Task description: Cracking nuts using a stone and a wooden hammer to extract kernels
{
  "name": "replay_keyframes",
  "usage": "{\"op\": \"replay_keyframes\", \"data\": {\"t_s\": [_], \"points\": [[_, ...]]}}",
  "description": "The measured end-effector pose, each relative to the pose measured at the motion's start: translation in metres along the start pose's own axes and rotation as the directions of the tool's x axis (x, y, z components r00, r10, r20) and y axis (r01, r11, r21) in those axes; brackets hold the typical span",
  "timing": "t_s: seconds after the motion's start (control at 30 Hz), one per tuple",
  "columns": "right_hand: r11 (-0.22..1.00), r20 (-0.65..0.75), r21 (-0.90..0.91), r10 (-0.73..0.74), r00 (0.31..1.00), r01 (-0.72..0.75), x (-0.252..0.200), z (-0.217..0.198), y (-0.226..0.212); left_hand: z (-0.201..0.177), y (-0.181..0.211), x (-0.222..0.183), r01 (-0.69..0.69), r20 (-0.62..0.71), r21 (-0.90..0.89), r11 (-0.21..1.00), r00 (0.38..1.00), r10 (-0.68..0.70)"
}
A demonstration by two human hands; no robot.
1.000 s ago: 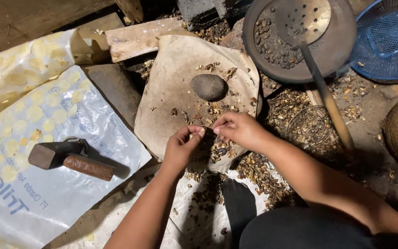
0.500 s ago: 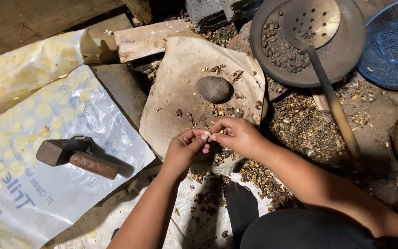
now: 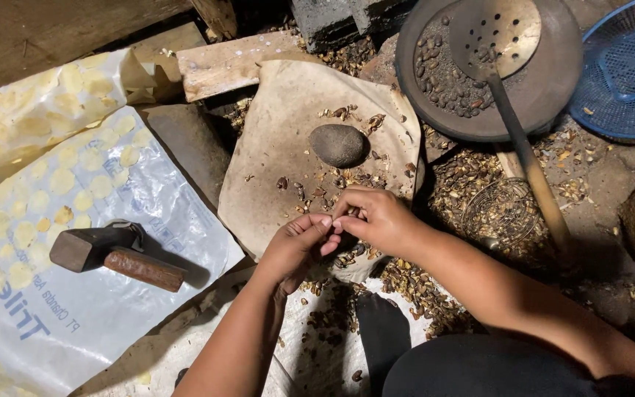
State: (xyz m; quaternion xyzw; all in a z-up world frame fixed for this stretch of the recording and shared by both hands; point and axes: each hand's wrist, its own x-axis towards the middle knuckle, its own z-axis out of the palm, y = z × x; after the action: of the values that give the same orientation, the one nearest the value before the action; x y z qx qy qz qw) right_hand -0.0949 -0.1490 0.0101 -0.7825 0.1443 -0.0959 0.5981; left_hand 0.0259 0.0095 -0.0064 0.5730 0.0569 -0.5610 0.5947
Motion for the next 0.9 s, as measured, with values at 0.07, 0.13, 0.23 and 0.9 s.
{"op": "replay_keyframes", "data": {"t_s": [0.07, 0.13, 0.23, 0.9], "points": [[0.991, 0.017, -0.073, 0.112, 0.994, -0.111, 0.001, -0.008, -0.001, -0.002, 0.002, 0.003, -0.017, -0.023, -0.019, 1.000, 1.000, 0.017], [0.966, 0.028, -0.152, 0.215, 0.976, -0.208, 0.003, -0.013, -0.006, 0.000, 0.007, 0.005, -0.044, -0.046, -0.040, 0.998, 0.998, 0.043], [0.948, 0.013, -0.189, 0.263, 0.965, -0.256, 0.002, -0.013, -0.029, 0.007, 0.016, 0.002, -0.008, -0.089, -0.149, 0.989, 0.996, -0.006], [0.968, -0.400, 0.240, 0.170, 0.901, -0.076, -0.004, -0.043, -0.043, 0.051, 0.076, -0.069, 0.061, 0.456, -0.425, 0.903, 0.876, 0.155]]}}
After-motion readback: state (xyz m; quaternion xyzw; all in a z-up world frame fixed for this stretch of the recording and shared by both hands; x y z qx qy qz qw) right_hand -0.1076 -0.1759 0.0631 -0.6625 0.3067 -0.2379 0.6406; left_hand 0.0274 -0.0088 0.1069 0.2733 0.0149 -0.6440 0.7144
